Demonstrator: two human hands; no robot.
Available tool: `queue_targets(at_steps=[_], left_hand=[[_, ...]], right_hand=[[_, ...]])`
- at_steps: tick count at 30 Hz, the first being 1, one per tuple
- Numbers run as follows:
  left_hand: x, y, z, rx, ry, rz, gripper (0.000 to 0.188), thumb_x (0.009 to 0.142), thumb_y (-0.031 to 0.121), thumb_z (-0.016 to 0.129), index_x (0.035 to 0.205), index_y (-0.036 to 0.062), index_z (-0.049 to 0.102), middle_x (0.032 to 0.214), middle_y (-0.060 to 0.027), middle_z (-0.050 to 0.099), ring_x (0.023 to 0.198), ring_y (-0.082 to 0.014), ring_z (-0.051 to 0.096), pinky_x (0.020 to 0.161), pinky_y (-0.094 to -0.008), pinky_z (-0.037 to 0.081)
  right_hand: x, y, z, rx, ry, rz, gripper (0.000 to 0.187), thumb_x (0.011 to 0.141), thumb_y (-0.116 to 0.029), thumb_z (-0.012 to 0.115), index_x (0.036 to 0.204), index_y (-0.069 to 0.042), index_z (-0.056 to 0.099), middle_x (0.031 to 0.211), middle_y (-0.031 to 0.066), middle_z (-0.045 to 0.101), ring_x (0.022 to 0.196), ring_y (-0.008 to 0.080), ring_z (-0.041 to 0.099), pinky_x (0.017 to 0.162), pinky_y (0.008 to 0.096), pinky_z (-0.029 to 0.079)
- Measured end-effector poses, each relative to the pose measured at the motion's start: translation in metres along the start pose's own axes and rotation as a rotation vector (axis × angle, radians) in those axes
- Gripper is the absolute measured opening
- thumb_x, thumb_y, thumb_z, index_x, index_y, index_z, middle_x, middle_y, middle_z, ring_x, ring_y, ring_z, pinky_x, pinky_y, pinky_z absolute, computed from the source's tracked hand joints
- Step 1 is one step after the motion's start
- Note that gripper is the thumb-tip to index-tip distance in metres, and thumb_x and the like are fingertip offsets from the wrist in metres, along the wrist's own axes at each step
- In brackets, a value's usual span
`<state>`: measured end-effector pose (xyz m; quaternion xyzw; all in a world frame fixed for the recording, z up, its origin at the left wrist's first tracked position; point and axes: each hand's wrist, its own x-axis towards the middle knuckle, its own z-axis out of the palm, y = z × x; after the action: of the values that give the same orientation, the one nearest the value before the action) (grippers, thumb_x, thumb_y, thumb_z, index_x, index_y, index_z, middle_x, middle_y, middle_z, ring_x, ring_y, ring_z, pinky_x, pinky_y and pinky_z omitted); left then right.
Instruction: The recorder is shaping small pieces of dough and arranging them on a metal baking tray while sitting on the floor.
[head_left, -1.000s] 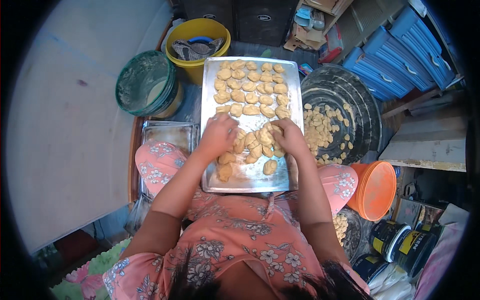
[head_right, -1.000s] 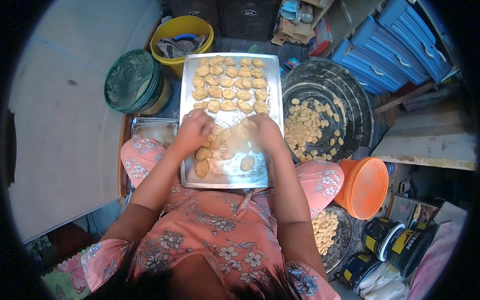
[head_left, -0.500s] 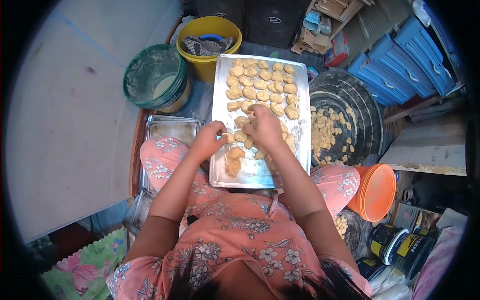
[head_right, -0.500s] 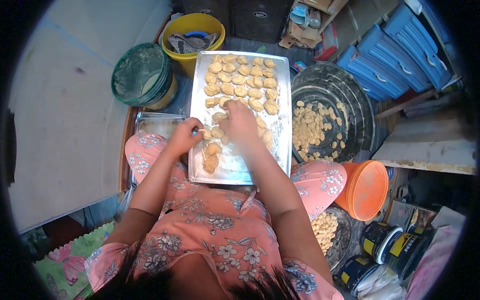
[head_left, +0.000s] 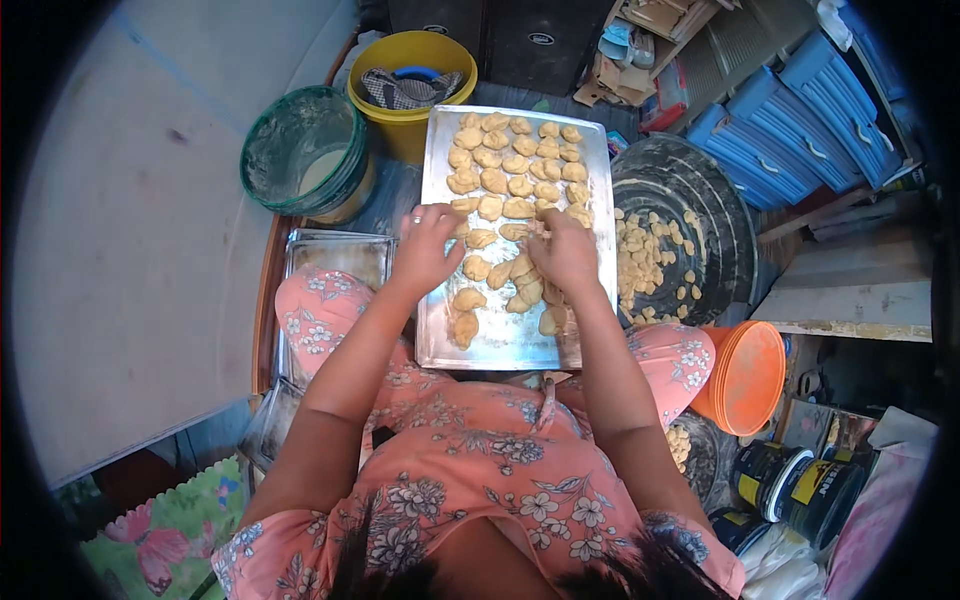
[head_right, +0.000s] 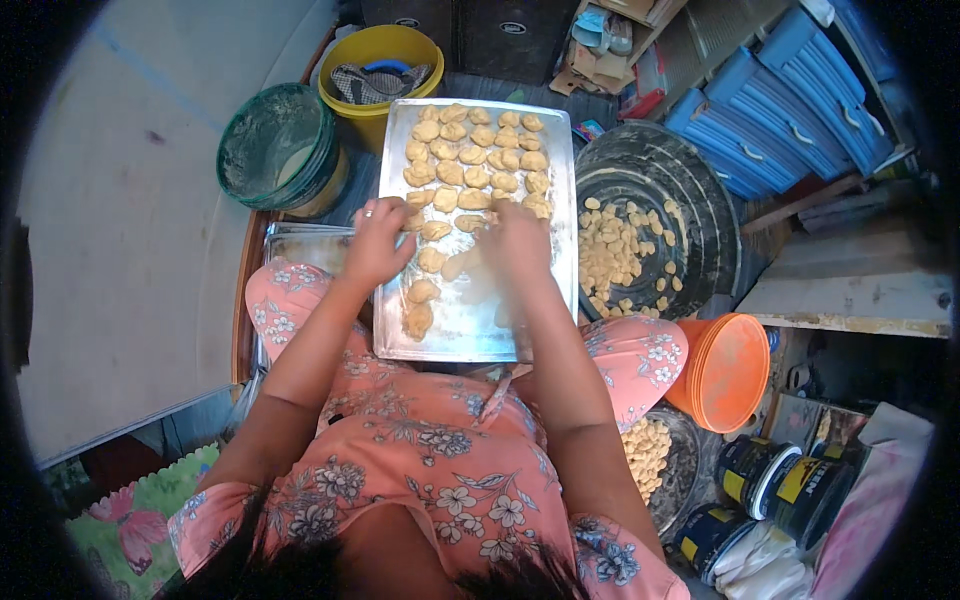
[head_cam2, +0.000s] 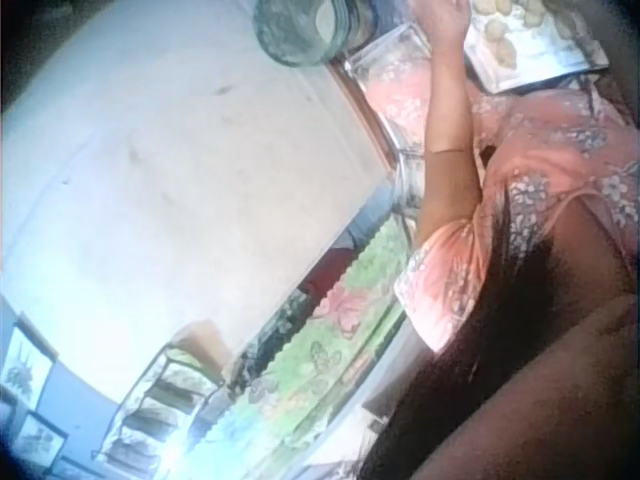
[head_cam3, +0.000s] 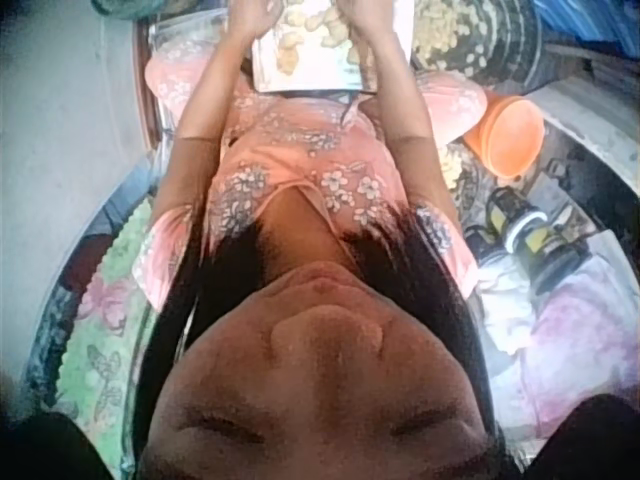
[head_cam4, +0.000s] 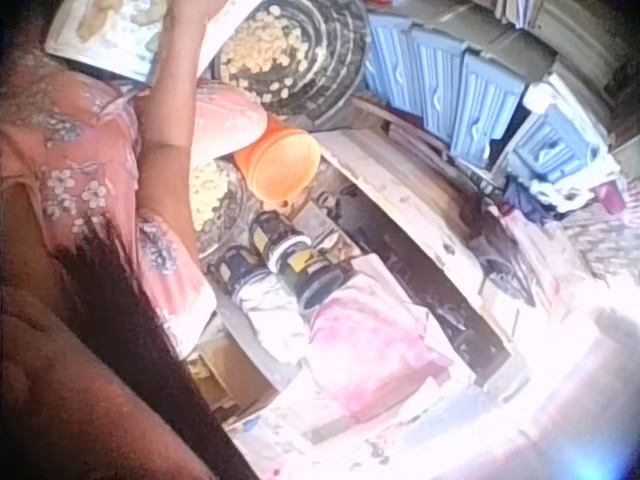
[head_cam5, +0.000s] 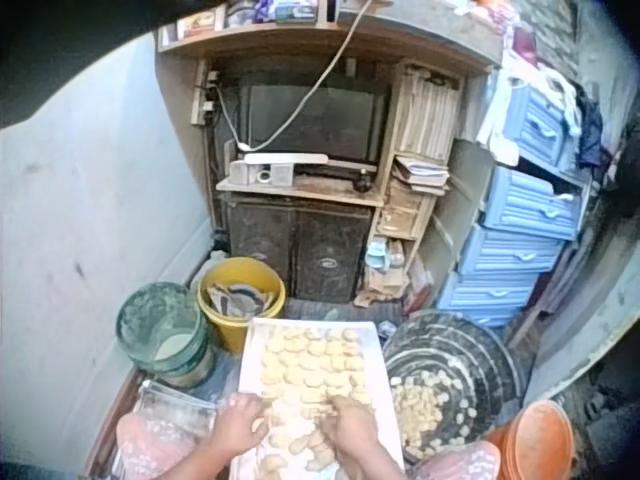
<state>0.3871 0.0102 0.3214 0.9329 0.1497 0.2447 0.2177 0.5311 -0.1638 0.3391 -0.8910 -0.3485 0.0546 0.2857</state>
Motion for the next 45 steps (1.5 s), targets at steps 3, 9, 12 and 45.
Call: queue_targets(at_steps=[3, 9, 12, 45], left_hand=[[0.000, -0.005, 0.009, 0.032, -0.133, 0.182, 0.021, 0.076, 0.016, 0.065, 0.097, 0.0106, 0.066, 0.109, -0.0037, 0.056, 0.115, -0.0248, 0.044, 0.095, -0.0451, 0.028], [0.015, 0.011, 0.020, 0.123, -0.182, 0.130, 0.027, 0.077, 0.015, 0.064, 0.104, 0.0119, 0.065, 0.111, -0.0044, 0.056, 0.117, -0.0250, 0.044, 0.095, -0.0436, 0.028], [0.025, 0.021, 0.031, 0.087, -0.189, 0.250, 0.029, 0.078, 0.017, 0.063, 0.106, 0.0121, 0.065, 0.111, -0.0045, 0.056, 0.116, -0.0256, 0.044, 0.095, -0.0440, 0.028], [0.063, 0.062, 0.073, 0.076, -0.366, 0.286, 0.017, 0.079, 0.016, 0.060, 0.094, 0.0107, 0.066, 0.101, -0.0034, 0.060, 0.103, -0.0236, 0.051, 0.090, -0.0415, 0.030]], right_hand=[[-0.007, 0.001, -0.028, -0.183, -0.303, 0.080, 0.034, 0.078, -0.032, 0.066, 0.101, -0.008, 0.069, 0.108, 0.0117, 0.063, 0.108, 0.0300, 0.054, 0.101, 0.0444, 0.032], [-0.009, 0.034, -0.034, 0.076, -0.452, 0.063, 0.031, 0.078, -0.026, 0.064, 0.101, -0.007, 0.069, 0.099, 0.0182, 0.067, 0.091, 0.0341, 0.064, 0.081, 0.0391, 0.050], [-0.009, 0.037, -0.033, 0.085, -0.402, -0.045, 0.027, 0.076, -0.022, 0.066, 0.097, -0.005, 0.069, 0.097, 0.0192, 0.067, 0.088, 0.0332, 0.064, 0.078, 0.0384, 0.050], [-0.016, 0.102, -0.022, 0.719, 0.107, 0.171, 0.019, 0.082, 0.001, 0.053, 0.100, -0.005, 0.060, 0.084, 0.0047, 0.063, 0.073, 0.0139, 0.062, 0.064, 0.0246, 0.049]])
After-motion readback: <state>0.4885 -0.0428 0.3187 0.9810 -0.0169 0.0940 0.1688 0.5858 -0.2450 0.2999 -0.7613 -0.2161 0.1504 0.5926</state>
